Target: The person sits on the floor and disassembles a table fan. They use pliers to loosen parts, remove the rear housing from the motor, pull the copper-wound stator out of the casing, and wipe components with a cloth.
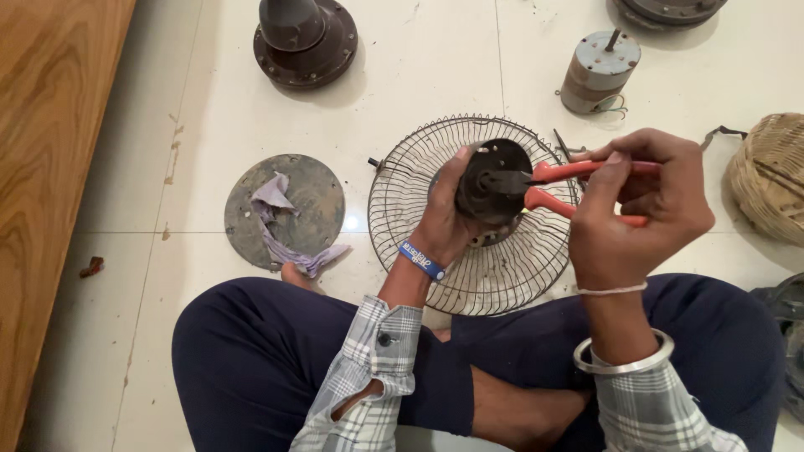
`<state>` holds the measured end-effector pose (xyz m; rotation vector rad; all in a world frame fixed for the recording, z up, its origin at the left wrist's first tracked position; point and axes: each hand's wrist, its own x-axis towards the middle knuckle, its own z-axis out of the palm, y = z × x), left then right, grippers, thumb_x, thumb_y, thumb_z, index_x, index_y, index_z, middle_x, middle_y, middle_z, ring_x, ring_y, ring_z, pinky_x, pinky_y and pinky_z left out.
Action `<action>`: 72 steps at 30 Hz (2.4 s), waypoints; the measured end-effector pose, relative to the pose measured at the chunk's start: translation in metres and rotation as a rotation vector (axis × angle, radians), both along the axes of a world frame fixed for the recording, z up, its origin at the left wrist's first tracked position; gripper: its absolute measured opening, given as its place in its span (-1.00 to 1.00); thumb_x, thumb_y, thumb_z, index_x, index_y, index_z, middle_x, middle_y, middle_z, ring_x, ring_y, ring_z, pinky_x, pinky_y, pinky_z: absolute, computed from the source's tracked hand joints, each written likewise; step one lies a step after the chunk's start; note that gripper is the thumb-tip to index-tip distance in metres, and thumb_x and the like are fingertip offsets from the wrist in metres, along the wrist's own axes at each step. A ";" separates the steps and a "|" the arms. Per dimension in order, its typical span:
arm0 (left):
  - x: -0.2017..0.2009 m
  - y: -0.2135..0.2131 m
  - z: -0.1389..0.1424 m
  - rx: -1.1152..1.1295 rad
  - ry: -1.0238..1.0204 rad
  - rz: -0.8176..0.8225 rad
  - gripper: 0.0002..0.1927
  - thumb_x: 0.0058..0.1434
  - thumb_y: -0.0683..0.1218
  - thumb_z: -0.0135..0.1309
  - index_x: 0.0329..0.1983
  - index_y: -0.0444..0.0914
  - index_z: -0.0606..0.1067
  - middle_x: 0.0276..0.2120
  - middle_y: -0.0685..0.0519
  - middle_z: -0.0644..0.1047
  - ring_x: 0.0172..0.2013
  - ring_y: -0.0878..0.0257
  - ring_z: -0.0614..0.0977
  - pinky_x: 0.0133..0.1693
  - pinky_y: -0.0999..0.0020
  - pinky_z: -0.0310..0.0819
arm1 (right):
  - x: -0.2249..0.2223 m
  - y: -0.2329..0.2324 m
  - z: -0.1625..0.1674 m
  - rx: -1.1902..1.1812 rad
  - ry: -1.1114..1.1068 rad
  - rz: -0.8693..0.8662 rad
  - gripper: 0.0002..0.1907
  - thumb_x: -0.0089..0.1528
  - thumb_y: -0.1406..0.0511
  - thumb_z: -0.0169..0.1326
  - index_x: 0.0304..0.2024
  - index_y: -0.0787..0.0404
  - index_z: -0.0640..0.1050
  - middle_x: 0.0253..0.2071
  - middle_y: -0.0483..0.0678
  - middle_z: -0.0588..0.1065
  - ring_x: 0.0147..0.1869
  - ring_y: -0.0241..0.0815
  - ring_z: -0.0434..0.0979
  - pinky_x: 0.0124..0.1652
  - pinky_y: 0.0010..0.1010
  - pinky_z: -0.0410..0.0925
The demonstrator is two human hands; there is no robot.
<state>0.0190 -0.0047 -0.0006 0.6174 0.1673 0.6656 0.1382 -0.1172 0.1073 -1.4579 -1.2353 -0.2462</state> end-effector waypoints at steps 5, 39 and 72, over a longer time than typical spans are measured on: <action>-0.001 -0.001 0.003 0.030 0.059 0.040 -0.41 0.49 0.25 -0.22 0.30 -0.28 0.34 0.09 -0.10 0.54 0.06 0.10 0.63 -0.02 0.08 0.69 | 0.009 -0.004 -0.009 0.066 0.194 0.036 -0.96 0.54 0.56 -0.10 -0.03 0.42 0.38 -0.18 0.09 0.51 -0.17 -0.14 0.70 -0.18 -0.50 0.61; 0.000 0.008 0.000 -0.047 0.077 0.209 -0.41 0.44 0.26 -0.12 0.25 -0.28 0.39 0.07 -0.12 0.56 0.02 0.14 0.66 0.01 0.14 0.67 | 0.130 0.047 -0.082 -1.137 -0.281 -0.248 -0.65 0.16 -0.01 0.30 -0.14 0.02 0.74 -0.16 0.07 0.63 -0.10 0.10 0.64 -0.08 -0.07 0.49; -0.002 0.009 -0.001 -0.078 0.037 0.240 -0.47 0.49 0.24 -0.20 0.24 -0.24 0.39 0.00 -0.06 0.58 -0.03 0.18 0.67 -0.06 0.18 0.67 | 0.041 0.011 0.001 -0.662 -0.580 0.312 -0.63 0.22 0.34 0.15 0.09 -0.01 0.62 -0.34 -0.04 0.48 -0.37 0.02 0.53 -0.38 -0.21 0.40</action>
